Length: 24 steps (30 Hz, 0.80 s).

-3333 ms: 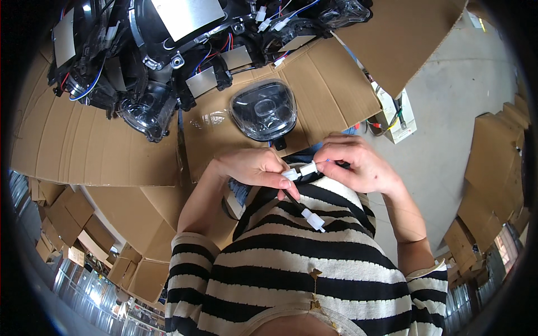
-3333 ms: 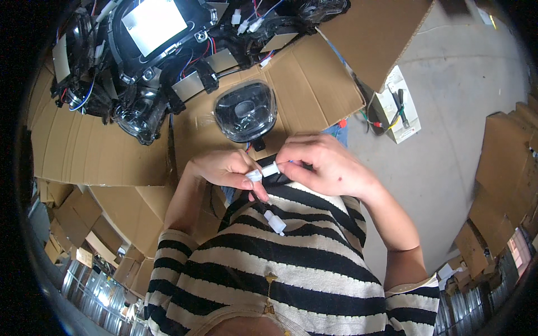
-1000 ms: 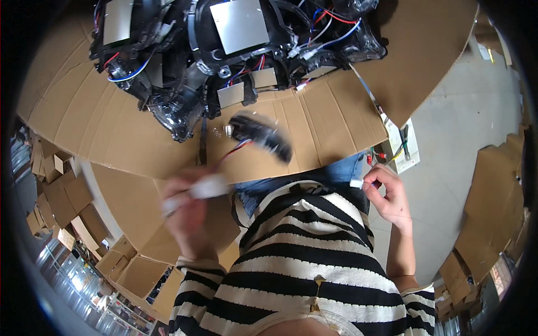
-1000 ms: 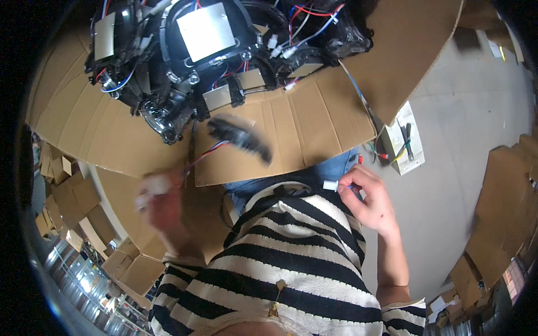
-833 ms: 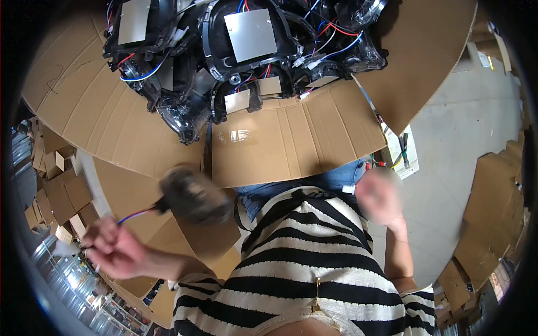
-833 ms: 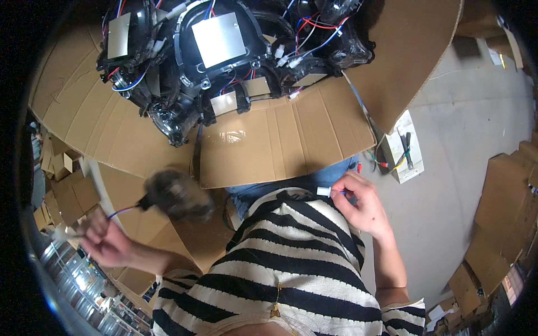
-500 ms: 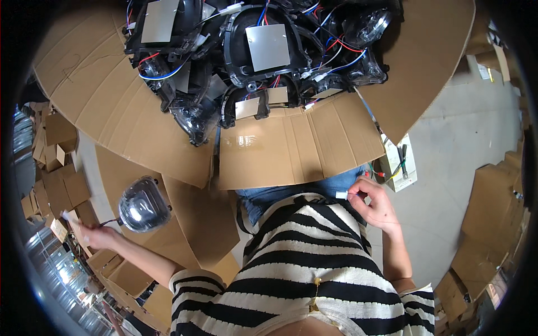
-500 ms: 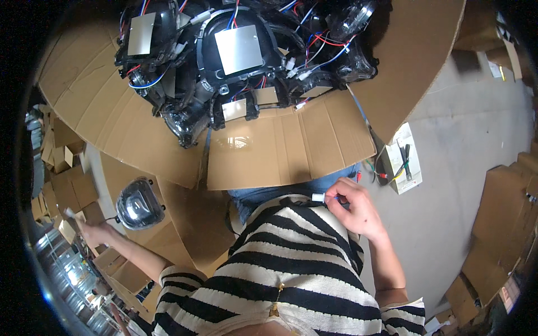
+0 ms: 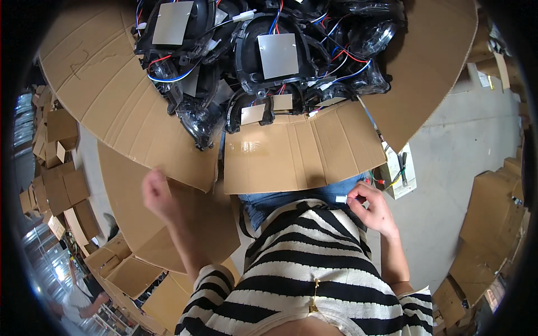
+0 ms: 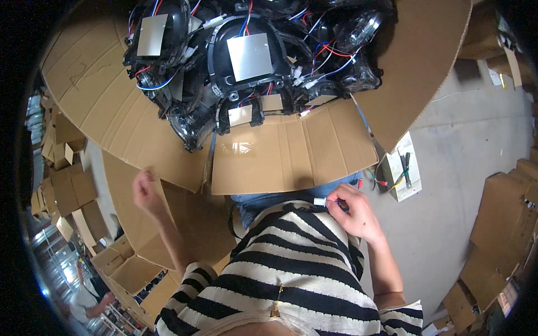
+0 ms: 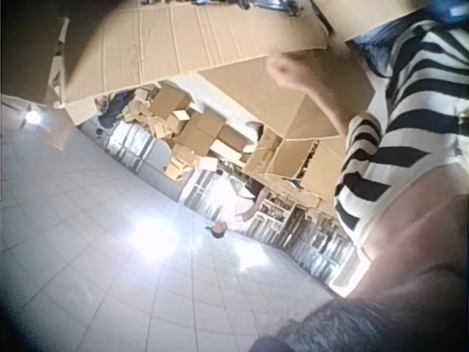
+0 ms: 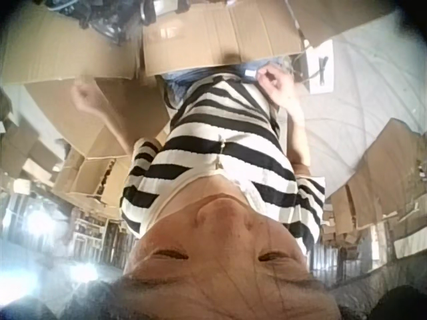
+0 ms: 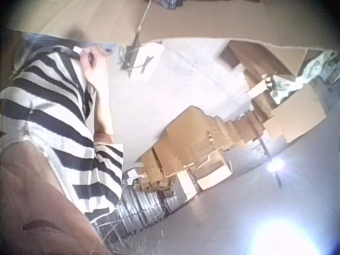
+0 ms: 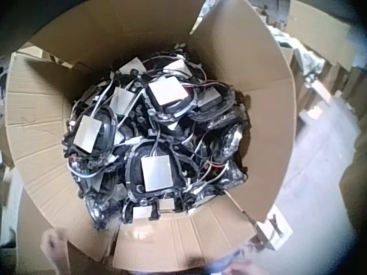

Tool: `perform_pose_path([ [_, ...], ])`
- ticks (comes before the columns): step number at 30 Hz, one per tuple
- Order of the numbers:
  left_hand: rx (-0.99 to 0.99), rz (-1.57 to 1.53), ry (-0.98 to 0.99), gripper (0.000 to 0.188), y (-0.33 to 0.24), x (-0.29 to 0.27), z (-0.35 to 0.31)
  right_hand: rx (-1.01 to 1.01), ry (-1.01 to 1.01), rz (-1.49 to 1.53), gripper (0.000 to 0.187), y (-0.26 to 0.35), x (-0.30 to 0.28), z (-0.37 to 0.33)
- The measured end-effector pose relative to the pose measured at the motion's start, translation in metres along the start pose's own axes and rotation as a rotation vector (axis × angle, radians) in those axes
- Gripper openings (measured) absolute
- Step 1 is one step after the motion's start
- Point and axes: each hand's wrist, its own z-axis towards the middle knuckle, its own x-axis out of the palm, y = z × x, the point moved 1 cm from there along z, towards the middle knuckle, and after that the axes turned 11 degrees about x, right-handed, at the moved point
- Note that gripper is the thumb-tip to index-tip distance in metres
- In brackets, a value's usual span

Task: The person repeatedly picks up black plastic electronic components with attached wires from a cardboard box. They connect white plastic connectors to the wires on each component and then place the assembled units back into the box. The process is repeated for multiple units throughout the clip.

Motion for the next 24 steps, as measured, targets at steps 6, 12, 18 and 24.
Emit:
perform_pose_path([
  [6, 0.301, 0.294, 0.704, 0.036, -0.021, 0.172, -0.014, -0.03, 0.028, -0.009, 0.003, 0.01, 0.0, 0.002],
  [12, 0.263, 0.673, 0.962, 0.04, 0.0, 0.231, -0.005, 0.019, -0.022, 0.04, 0.005, -0.001, 0.001, -0.004],
  [18, 0.629, 0.648, 0.941, 0.022, -0.013, 0.194, -0.018, -0.008, 0.013, 0.022, 0.005, 0.002, 0.002, 0.0],
  [24, 0.743, 0.534, 0.839, 0.02, -0.021, 0.149, -0.04, -0.011, 0.051, 0.011, 0.004, 0.008, 0.002, 0.006],
])
